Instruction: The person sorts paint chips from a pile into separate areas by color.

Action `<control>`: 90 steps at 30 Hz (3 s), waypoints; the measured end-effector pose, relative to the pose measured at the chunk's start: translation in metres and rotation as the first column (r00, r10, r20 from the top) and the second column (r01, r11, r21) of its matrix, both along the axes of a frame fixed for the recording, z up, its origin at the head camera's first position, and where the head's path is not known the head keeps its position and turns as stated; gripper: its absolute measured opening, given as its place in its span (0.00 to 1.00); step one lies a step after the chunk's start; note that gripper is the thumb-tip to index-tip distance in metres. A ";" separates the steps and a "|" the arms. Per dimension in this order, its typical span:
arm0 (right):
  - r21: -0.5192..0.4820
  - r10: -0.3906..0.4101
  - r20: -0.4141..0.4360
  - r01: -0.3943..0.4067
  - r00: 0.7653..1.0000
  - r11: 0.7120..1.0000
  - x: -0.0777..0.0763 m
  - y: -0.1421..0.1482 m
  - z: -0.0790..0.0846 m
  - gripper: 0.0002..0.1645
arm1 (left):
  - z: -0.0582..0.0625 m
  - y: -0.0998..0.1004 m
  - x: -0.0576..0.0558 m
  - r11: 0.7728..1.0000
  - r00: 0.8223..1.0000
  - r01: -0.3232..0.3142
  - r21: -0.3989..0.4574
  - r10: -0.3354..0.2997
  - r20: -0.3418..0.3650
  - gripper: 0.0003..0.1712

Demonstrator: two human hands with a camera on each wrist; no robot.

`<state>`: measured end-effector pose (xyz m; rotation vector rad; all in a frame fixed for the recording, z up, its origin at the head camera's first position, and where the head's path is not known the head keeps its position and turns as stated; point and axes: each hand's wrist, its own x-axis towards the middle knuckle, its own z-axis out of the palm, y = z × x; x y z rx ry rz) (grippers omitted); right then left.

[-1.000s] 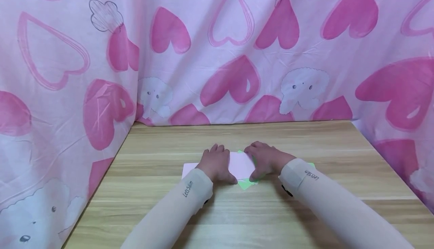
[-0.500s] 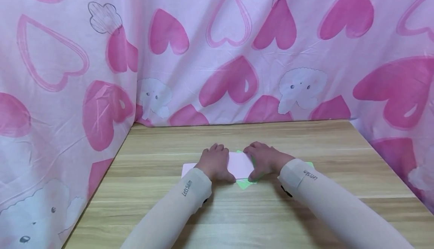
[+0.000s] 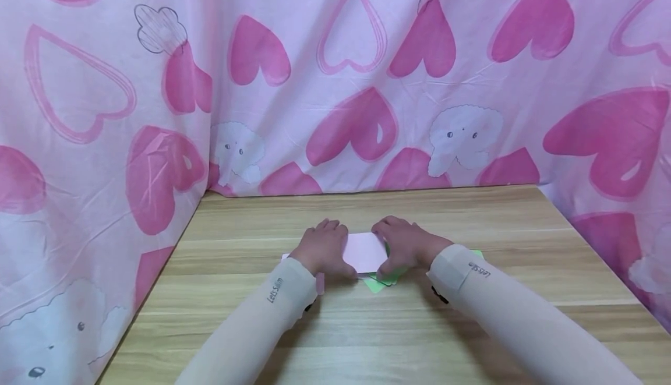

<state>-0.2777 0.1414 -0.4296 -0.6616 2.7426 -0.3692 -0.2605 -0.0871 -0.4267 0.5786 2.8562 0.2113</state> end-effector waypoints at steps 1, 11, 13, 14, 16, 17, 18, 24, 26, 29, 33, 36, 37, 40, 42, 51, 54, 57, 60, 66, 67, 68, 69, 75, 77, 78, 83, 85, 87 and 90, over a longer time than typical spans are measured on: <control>-0.003 0.002 -0.002 -0.002 1.000 1.000 0.000 -0.002 0.000 0.58 | 0.001 -0.003 0.001 1.000 1.000 -0.005 0.011 0.005 0.003 0.54; -0.040 0.059 -0.035 -0.060 0.998 0.997 0.009 -0.028 -0.002 0.57 | -0.001 -0.036 0.009 0.996 0.998 -0.045 0.075 0.043 0.038 0.55; -0.038 0.078 -0.039 -0.080 0.996 0.996 0.011 -0.036 -0.002 0.57 | -0.003 -0.043 0.012 0.996 0.998 -0.050 0.078 0.046 0.049 0.55; -0.033 0.086 -0.040 -0.088 0.995 0.996 0.012 -0.040 -0.002 0.57 | -0.003 -0.047 0.013 0.995 0.997 -0.052 0.080 0.048 0.053 0.55; -0.025 0.099 -0.043 -0.100 0.994 0.995 0.014 -0.047 -0.002 0.58 | -0.004 -0.054 0.015 0.994 0.997 -0.058 0.088 0.053 0.061 0.56; -0.019 0.102 -0.048 -0.103 0.994 0.994 0.014 -0.051 -0.001 0.58 | -0.005 -0.058 0.016 0.994 0.997 -0.061 0.091 0.056 0.061 0.56; -0.020 0.102 -0.049 -0.103 0.994 0.994 0.015 -0.054 -0.001 0.58 | -0.004 -0.062 0.017 0.993 0.996 -0.065 0.098 0.059 0.059 0.56; -0.025 0.110 -0.070 -0.112 0.991 0.993 0.019 -0.075 -0.002 0.57 | 0.000 -0.082 0.023 0.985 0.991 -0.119 0.124 0.110 0.077 0.53; -0.023 0.115 -0.074 -0.117 0.991 0.993 0.021 -0.083 -0.002 0.57 | 0.000 -0.089 0.025 0.983 0.987 -0.141 0.118 0.131 0.091 0.53; -0.012 0.125 -0.076 -0.127 0.989 0.992 0.024 -0.095 -0.002 0.58 | -0.001 -0.100 0.028 0.981 0.982 -0.163 0.105 0.152 0.108 0.53; 0.005 0.127 -0.077 -0.127 0.989 0.992 0.027 -0.109 -0.001 0.56 | -0.002 -0.110 0.030 0.979 0.979 -0.181 0.098 0.169 0.117 0.51; 0.007 0.127 -0.079 -0.127 0.989 0.992 0.029 -0.116 -0.002 0.54 | -0.003 -0.116 0.032 0.975 0.975 -0.198 0.103 0.185 0.124 0.50; 0.003 0.128 -0.080 -0.128 0.989 0.992 0.030 -0.117 -0.002 0.54 | -0.003 -0.117 0.033 0.973 0.973 -0.206 0.106 0.192 0.128 0.50; 0.012 0.142 -0.090 -0.142 0.986 0.990 0.031 -0.122 -0.005 0.53 | -0.004 -0.121 0.035 0.971 0.970 -0.218 0.100 0.204 0.133 0.49; 0.020 0.147 -0.098 -0.146 0.984 0.989 0.031 -0.125 -0.007 0.52 | -0.004 -0.123 0.036 0.972 0.970 -0.217 0.096 0.203 0.135 0.49; 0.066 0.150 -0.104 -0.143 0.983 0.987 0.033 -0.132 -0.007 0.54 | -0.010 -0.127 0.038 0.974 0.970 -0.219 0.060 0.210 0.123 0.52; 0.068 0.148 -0.101 -0.141 0.984 0.988 0.034 -0.133 -0.007 0.54 | -0.011 -0.128 0.039 0.973 0.968 -0.226 0.056 0.218 0.125 0.54; 0.063 0.144 -0.097 -0.138 0.985 0.988 0.034 -0.132 -0.008 0.55 | -0.010 -0.127 0.040 0.972 0.967 -0.229 0.057 0.220 0.128 0.55; 0.055 0.142 -0.092 -0.137 0.986 0.989 0.033 -0.131 -0.009 0.56 | -0.010 -0.127 0.039 0.970 0.965 -0.234 0.059 0.225 0.132 0.56; 0.050 0.132 -0.092 -0.128 0.987 0.991 0.032 -0.126 -0.009 0.58 | -0.009 -0.123 0.037 0.966 0.961 -0.251 0.057 0.242 0.133 0.57; 0.050 0.126 -0.090 -0.122 0.988 0.991 0.031 -0.124 -0.008 0.58 | -0.008 -0.122 0.037 0.967 0.962 -0.248 0.054 0.240 0.131 0.58; 0.049 0.120 -0.086 -0.116 0.989 0.992 0.031 -0.123 -0.007 0.58 | -0.007 -0.120 0.037 0.970 0.965 -0.239 0.049 0.232 0.126 0.58; 0.050 0.114 -0.084 -0.110 0.990 0.993 0.031 -0.121 -0.006 0.58 | -0.006 -0.119 0.036 0.973 0.968 -0.228 0.044 0.222 0.121 0.58; 0.073 0.074 -0.082 -0.068 0.994 0.995 0.027 -0.103 0.000 0.61 | 0.001 -0.102 0.032 0.983 0.979 -0.178 0.049 0.172 0.104 0.57; 0.068 0.047 -0.083 -0.041 0.995 0.997 0.026 -0.094 0.002 0.61 | 0.003 -0.093 0.029 0.983 0.981 -0.168 0.074 0.159 0.112 0.57; 0.068 0.033 -0.084 -0.027 0.996 0.997 0.025 -0.088 0.002 0.61 | 0.004 -0.089 0.028 0.985 0.983 -0.156 0.080 0.147 0.112 0.57; 0.060 -0.033 -0.083 0.038 0.996 0.997 0.023 -0.063 0.003 0.62 | 0.007 -0.070 0.019 0.991 0.989 -0.103 0.090 0.093 0.111 0.58; 0.070 -0.047 -0.083 0.053 0.995 0.996 0.023 -0.053 0.003 0.63 | 0.008 -0.062 0.016 0.993 0.991 -0.085 0.083 0.076 0.111 0.58; 0.079 -0.064 -0.083 0.071 0.995 0.994 0.023 -0.045 0.003 0.63 | 0.007 -0.055 0.012 0.995 0.991 -0.071 0.076 0.062 0.115 0.58; 0.093 -0.090 -0.088 0.099 0.992 0.991 0.023 -0.033 0.005 0.63 | 0.007 -0.043 0.007 0.997 0.993 -0.048 0.068 0.040 0.114 0.59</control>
